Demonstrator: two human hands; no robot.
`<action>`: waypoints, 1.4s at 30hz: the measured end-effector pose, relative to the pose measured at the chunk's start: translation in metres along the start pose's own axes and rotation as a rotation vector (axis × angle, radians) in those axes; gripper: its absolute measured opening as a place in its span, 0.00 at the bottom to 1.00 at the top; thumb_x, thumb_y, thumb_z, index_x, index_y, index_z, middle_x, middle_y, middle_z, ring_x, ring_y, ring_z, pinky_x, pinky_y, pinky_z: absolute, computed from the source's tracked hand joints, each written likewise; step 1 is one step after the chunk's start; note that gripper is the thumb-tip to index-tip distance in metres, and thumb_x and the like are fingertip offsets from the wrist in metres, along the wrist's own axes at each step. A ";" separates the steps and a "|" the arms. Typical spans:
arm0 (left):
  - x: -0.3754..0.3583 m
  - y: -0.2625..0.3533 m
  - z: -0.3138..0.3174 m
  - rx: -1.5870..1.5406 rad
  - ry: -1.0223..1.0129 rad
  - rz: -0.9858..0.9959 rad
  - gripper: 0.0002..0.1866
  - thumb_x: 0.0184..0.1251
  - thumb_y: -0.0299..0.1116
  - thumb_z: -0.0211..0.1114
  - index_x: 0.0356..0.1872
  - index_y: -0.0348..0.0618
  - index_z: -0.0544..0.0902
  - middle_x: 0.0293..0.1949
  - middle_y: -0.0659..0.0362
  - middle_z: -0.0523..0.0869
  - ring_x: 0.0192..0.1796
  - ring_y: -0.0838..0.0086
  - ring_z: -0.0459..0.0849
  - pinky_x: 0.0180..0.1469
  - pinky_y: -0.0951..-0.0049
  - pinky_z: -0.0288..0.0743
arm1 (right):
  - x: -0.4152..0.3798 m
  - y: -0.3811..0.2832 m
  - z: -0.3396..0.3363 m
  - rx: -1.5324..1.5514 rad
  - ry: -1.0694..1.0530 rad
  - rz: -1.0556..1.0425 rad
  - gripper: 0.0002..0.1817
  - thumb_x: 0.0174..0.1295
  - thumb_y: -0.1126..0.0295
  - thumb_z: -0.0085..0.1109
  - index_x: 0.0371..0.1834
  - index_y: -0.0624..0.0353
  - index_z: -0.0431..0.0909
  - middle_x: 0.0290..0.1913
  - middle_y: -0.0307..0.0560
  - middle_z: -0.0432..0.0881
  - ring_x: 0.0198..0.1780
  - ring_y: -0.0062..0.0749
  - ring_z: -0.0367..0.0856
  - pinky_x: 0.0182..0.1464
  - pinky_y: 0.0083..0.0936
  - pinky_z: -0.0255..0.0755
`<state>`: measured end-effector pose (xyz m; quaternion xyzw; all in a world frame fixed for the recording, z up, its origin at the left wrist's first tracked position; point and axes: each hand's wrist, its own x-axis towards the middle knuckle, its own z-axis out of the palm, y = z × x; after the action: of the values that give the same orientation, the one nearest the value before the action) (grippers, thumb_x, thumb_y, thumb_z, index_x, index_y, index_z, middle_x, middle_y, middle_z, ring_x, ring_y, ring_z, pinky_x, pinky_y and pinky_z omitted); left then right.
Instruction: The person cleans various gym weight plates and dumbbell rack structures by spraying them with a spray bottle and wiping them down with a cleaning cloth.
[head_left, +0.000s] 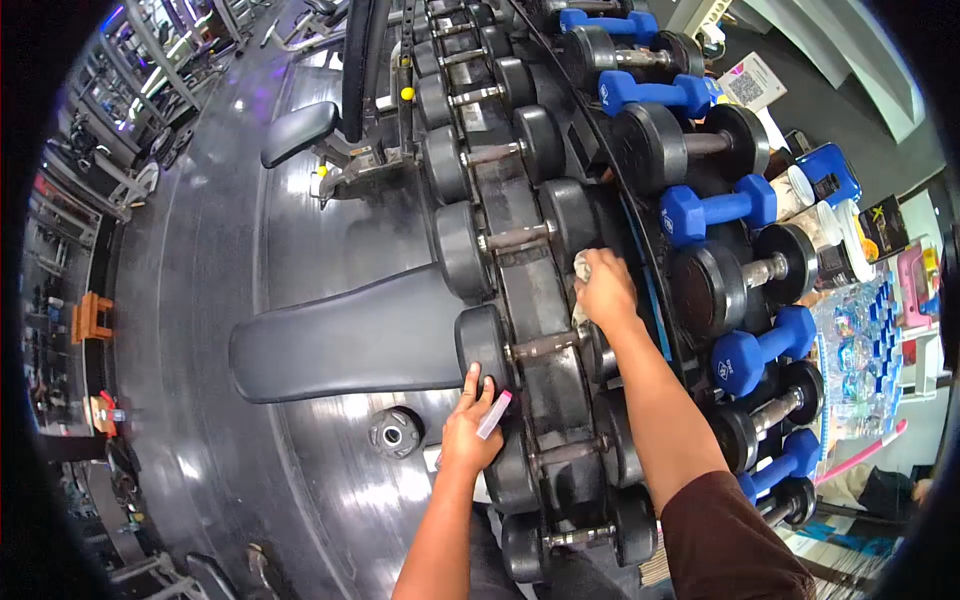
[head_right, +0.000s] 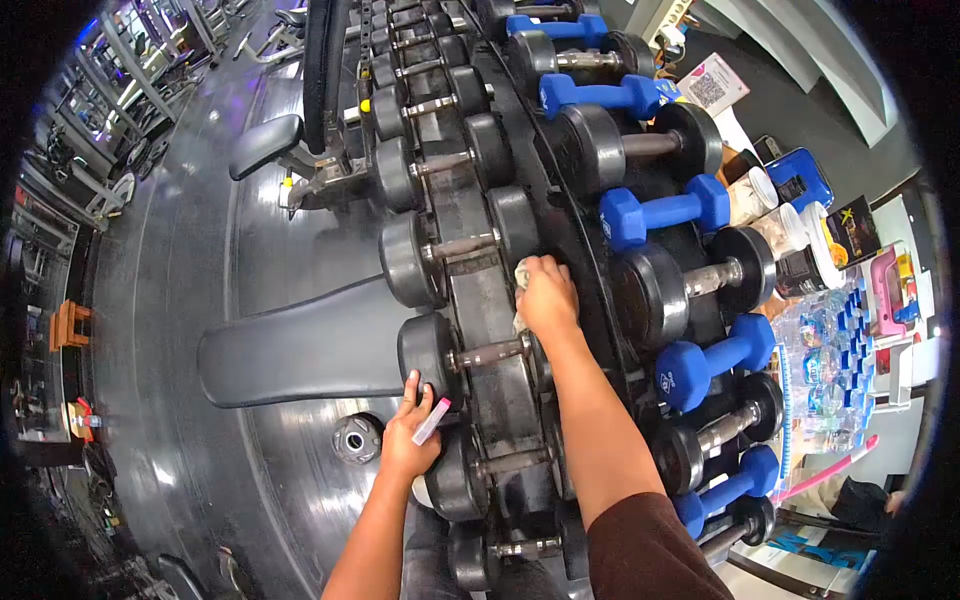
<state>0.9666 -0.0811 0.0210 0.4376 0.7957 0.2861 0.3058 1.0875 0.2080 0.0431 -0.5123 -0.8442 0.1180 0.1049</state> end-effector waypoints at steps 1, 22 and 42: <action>0.000 -0.001 0.001 0.019 0.008 0.006 0.40 0.51 0.20 0.61 0.72 0.54 0.77 0.82 0.62 0.61 0.66 0.53 0.81 0.65 0.57 0.80 | -0.006 0.001 -0.002 0.013 -0.013 -0.003 0.26 0.53 0.73 0.73 0.57 0.54 0.78 0.56 0.48 0.79 0.59 0.52 0.76 0.62 0.46 0.73; 0.001 0.002 -0.001 0.039 -0.008 0.016 0.40 0.49 0.22 0.63 0.71 0.53 0.78 0.82 0.59 0.60 0.64 0.54 0.83 0.61 0.58 0.82 | 0.001 -0.015 0.001 -0.042 0.034 -0.053 0.19 0.55 0.74 0.66 0.52 0.54 0.80 0.54 0.50 0.80 0.60 0.51 0.77 0.62 0.46 0.71; 0.001 0.026 -0.017 0.056 -0.094 -0.090 0.38 0.55 0.21 0.61 0.73 0.50 0.76 0.83 0.60 0.56 0.69 0.54 0.79 0.67 0.58 0.78 | -0.157 -0.026 -0.047 -0.085 -0.055 0.112 0.28 0.45 0.81 0.70 0.55 0.56 0.80 0.63 0.45 0.76 0.65 0.55 0.71 0.63 0.48 0.73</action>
<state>0.9672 -0.0714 0.0501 0.4228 0.8070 0.2285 0.3431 1.1506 0.0605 0.0868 -0.5592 -0.8210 0.1020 0.0532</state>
